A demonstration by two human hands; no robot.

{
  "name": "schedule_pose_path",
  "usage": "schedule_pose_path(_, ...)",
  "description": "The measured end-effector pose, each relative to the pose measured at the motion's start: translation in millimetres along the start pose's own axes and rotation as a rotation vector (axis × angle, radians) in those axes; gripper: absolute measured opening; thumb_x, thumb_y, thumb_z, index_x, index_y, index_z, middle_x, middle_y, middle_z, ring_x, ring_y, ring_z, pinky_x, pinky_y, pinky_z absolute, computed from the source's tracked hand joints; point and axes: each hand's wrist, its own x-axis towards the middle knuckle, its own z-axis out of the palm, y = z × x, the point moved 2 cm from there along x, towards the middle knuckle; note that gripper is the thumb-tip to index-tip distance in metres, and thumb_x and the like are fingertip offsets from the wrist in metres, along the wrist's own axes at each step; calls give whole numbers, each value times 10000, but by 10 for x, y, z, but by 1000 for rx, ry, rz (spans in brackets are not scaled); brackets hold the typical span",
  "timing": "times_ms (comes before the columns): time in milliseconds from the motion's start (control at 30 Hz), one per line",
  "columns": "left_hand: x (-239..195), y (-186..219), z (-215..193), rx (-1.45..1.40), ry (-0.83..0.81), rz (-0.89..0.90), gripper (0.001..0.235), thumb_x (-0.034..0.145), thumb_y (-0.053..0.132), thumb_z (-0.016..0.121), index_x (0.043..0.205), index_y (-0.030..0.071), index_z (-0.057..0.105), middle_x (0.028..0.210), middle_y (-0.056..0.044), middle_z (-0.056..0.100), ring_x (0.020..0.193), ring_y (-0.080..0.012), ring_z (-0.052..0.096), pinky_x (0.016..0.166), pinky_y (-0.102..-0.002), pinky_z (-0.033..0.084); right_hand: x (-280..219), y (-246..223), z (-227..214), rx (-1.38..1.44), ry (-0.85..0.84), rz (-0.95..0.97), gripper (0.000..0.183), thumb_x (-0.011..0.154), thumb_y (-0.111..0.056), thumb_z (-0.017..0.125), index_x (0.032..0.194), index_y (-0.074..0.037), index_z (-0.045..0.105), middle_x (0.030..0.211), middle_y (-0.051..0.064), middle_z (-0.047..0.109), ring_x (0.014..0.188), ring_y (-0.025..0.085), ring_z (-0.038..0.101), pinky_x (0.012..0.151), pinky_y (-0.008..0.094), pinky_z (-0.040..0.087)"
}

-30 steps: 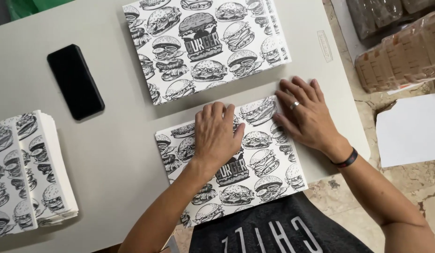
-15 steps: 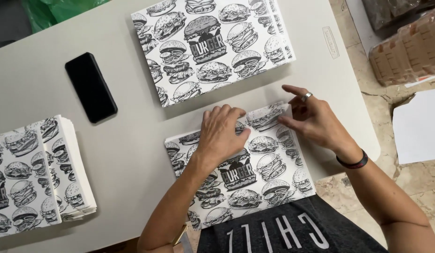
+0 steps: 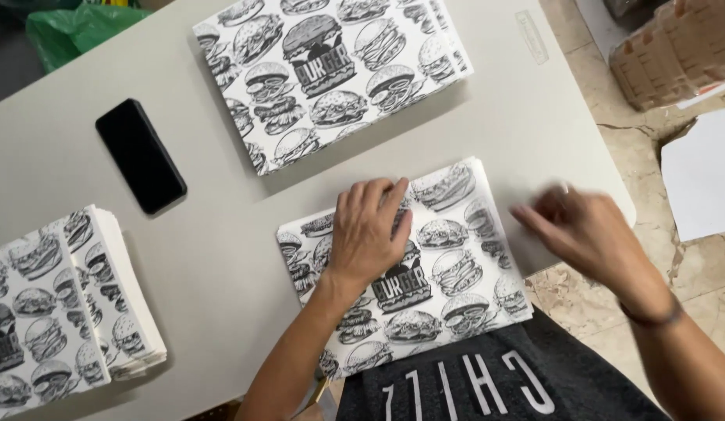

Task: Folding printed burger wrapping paper into a specific shape on a table

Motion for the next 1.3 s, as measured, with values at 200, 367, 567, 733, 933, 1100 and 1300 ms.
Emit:
schedule_pose_path(200,-80,229,118,93,154,135,440,936,285,632,1312,57,618,1189,-118,623,1055,-266,584,860,-410,477,-800,716,548,400,-268,621,713,855,-579,393,1309,-133,713,1345,140,746,1270,280,736,1094,467,551)
schedule_pose_path(367,-76,406,197,105,170,202,434,915,290,628,1283,61,636,1163,-119,619,1047,-271,576,861,-416,468,-733,1077,1246,922,-228,654,848,812,-584,360,1431,-68,625,1460,199,672,1314,368,651,1155,490,451)
schedule_pose_path(567,-133,226,131,-117,161,198,467,965,290,675,1361,52,606,1281,-149,632,1170,-293,606,1022,-480,476,-555,656,997,1036,-329,118,282,934,-202,709,739,-4,759,737,109,736,687,216,659,777,340,559)
schedule_pose_path(733,-625,-200,-609,-325,255,-406,545,980,235,658,1452,17,496,1497,-243,487,1380,-371,505,1113,-482,470,-428,607,676,915,-144,66,361,928,-198,639,1175,43,747,907,158,740,511,171,483,399,263,372)
schedule_pose_path(933,-1033,-274,-509,-1686,128,-796,990,816,461,705,1598,60,249,1570,-195,437,1206,-304,586,887,-368,544,1,1622,979,1276,-78,-167,115,973,-87,645,989,12,700,1086,151,729,999,230,703,867,289,603)
schedule_pose_path(1100,-927,-236,-347,-1712,-52,-594,544,926,354,678,1350,35,558,1095,-48,693,905,-158,574,796,-311,415,-251,991,671,1165,83,-188,192,962,-103,631,1128,-24,684,1127,145,739,965,257,722,839,358,639)
schedule_pose_path(1300,-650,-5,-707,-979,130,-385,198,975,236,620,1043,52,650,975,-29,656,959,-184,603,871,-326,489,-134,923,543,931,405,-553,357,963,-110,620,1312,-35,606,1416,145,618,1290,271,618,1142,412,569)
